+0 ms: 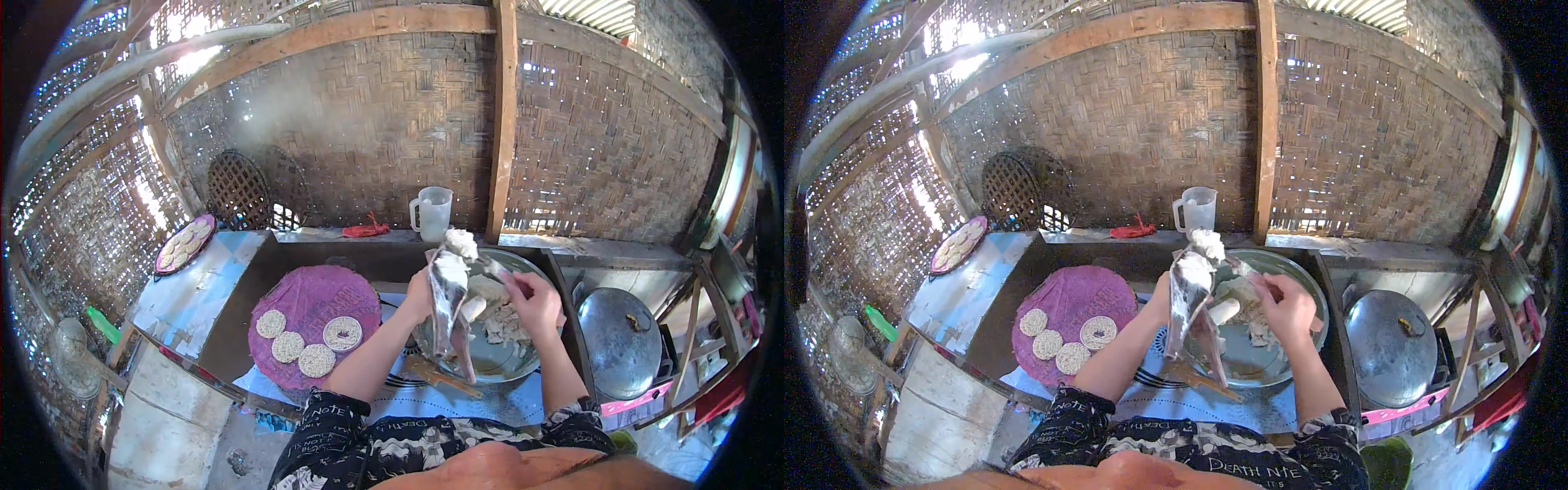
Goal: The person places a cloth mat on the work table, scoops dough from a basin into a handheld wooden press using a spatula, and presses the dough into a circular ring mold to form round patties on the mat.
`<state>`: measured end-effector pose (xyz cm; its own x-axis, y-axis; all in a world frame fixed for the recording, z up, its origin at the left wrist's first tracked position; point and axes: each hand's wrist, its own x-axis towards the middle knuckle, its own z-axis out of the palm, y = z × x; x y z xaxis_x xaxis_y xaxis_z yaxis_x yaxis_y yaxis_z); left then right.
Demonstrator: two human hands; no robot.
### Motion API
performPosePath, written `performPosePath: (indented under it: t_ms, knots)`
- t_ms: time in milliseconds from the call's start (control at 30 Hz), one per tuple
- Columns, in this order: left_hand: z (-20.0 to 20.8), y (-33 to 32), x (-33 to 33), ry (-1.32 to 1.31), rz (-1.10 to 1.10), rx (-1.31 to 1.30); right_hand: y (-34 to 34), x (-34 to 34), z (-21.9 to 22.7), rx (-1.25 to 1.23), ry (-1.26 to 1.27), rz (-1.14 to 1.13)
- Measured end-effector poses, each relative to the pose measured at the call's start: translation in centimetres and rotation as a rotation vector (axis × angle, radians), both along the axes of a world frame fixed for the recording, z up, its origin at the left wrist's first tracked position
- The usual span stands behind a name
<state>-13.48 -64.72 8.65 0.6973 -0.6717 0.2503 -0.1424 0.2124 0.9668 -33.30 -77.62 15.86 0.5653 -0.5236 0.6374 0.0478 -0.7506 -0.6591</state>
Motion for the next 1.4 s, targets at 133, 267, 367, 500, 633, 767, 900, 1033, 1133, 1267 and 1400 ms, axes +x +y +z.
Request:
performPosePath:
  t_ms: [133, 267, 367, 500, 633, 767, 900, 1033, 1133, 1267, 1400]
  knots:
    - [-2.2, -0.3, 1.6, 0.239, -0.043, -0.18, 1.1, -0.2, -0.7, -0.251, -0.101, -0.003]
    - [-1.7, 1.4, 2.1, 0.053, 0.039, -0.052, 2.1, -2.3, -0.7, -0.215, -0.014, 0.151]
    - [1.8, 1.9, 1.4, 0.843, -0.362, -0.271, 0.5, -3.3, -1.1, 0.136, 0.092, 0.4]
    - [2.0, 1.4, 0.2, -0.225, -0.211, -0.061, -0.6, -1.5, 0.4, 0.037, 0.069, 0.097]
    - [1.8, 1.4, 0.5, -0.296, -0.192, -0.033, -0.9, -1.0, -0.5, -0.102, 0.1, -0.046]
    - [-0.2, 2.4, 2.4, 0.194, -0.302, -0.214, -0.4, -2.4, -2.2, -0.081, 0.078, 0.074]
    - [4.3, 4.5, -1.5, 0.314, -0.105, -0.367, -2.8, -3.3, -2.7, 0.346, 0.038, 0.354]
    - [5.2, 5.1, -1.2, 0.44, -0.668, -0.779, -3.9, -2.2, -3.4, 0.479, -0.087, 0.267]
    - [4.4, 3.9, -2.0, 0.479, -0.764, -1.052, -2.7, -1.0, -5.3, 0.348, 0.108, 0.315]
    - [3.6, 3.5, -3.3, 0.587, -0.752, -1.09, 0.4, 0.4, -3.5, 0.153, 0.2, 0.233]
    - [2.7, 3.4, -3.1, 0.493, -0.76, -1.019, 0.4, 2.2, -3.4, -0.02, -0.011, 0.333]
